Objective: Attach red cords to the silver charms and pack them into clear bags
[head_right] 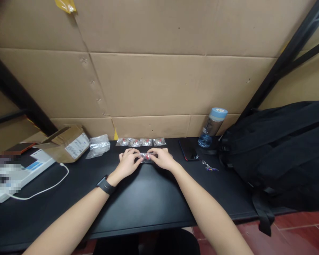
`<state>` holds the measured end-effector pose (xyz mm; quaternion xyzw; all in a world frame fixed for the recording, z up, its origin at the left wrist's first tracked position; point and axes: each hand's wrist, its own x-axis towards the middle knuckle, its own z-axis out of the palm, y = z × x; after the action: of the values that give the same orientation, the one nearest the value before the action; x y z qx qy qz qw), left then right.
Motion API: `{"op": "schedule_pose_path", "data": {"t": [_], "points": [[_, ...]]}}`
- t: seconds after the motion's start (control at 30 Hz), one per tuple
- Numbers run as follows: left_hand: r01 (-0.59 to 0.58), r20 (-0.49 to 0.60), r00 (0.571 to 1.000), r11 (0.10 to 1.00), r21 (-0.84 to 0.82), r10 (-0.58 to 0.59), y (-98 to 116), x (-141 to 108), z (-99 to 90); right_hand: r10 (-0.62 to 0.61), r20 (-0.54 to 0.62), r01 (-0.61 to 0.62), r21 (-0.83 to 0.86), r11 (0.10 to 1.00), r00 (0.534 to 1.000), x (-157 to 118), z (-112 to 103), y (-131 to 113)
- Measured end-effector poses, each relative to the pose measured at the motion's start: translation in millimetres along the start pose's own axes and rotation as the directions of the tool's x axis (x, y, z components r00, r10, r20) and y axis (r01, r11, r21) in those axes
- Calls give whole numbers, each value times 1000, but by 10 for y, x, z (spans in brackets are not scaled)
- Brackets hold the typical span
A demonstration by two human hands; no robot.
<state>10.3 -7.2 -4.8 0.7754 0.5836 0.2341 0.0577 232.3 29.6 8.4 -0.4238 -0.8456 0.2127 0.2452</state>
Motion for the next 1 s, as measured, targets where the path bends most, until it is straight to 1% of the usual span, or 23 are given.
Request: {"op": "schedule_pose_path", "data": {"t": [0.1,0.2,0.3,0.37,0.4,0.43,0.47,0.5,0.53,0.57,0.6,0.63,0.67,0.7,0.73,0.77,0.87,1.0], "points": [[27,26,999,999,-27,-27,-7,15,-2,41,32,-44,85,995,999,-19,-20,15],[14,25,1000,1000,-11,-13,-38,33,-86,118,-7,-117,84,990,993,45,-67,47],[17,-12,1000,999,28,-16,-163,68,-253,211,-115,-206,53,977,971,223,-139,135],[20,3,1000,999,40,-20,-295,90,-383,231,-223,-239,-5,971,947,351,-188,233],[6,37,999,1000,27,-7,-364,98,-444,234,-282,-257,-45,965,930,395,-214,292],[-29,93,995,1000,-7,30,-430,103,-496,233,-335,-276,-88,957,913,416,-242,356],[-65,148,986,997,-50,72,-488,105,-538,230,-362,-292,-125,948,903,409,-275,423],[-95,192,975,991,-92,111,-535,105,-566,226,-349,-293,-153,944,910,375,-314,489],[-110,219,966,986,-123,135,-572,104,-581,215,-307,-275,-167,947,927,317,-360,548],[-109,227,964,985,-135,138,-600,102,-582,198,-234,-239,-162,958,952,240,-411,596],[-98,226,966,987,-128,126,-619,100,-572,178,-137,-197,-139,971,974,155,-464,629],[-85,223,969,990,-109,107,-632,98,-554,161,-32,-164,-104,981,986,70,-515,643],[-73,222,971,994,-83,90,-642,97,-532,144,70,-138,-73,988,987,-5,-560,640],[-66,229,970,996,-56,77,-648,97,-509,131,150,-125,-52,991,980,-63,-595,620],[-66,242,968,997,-29,71,-652,97,-488,127,198,-120,-49,992,972,-100,-616,588],[-68,255,965,998,-5,67,-654,98,-473,130,212,-120,-62,991,969,-118,-624,551],[-71,271,961,997,25,61,-640,101,-463,137,175,-114,-134,984,975,-97,-589,451],[-94,253,963,995,-23,97,-573,100,-508,115,180,-84,-170,982,977,-65,-525,421]]}}
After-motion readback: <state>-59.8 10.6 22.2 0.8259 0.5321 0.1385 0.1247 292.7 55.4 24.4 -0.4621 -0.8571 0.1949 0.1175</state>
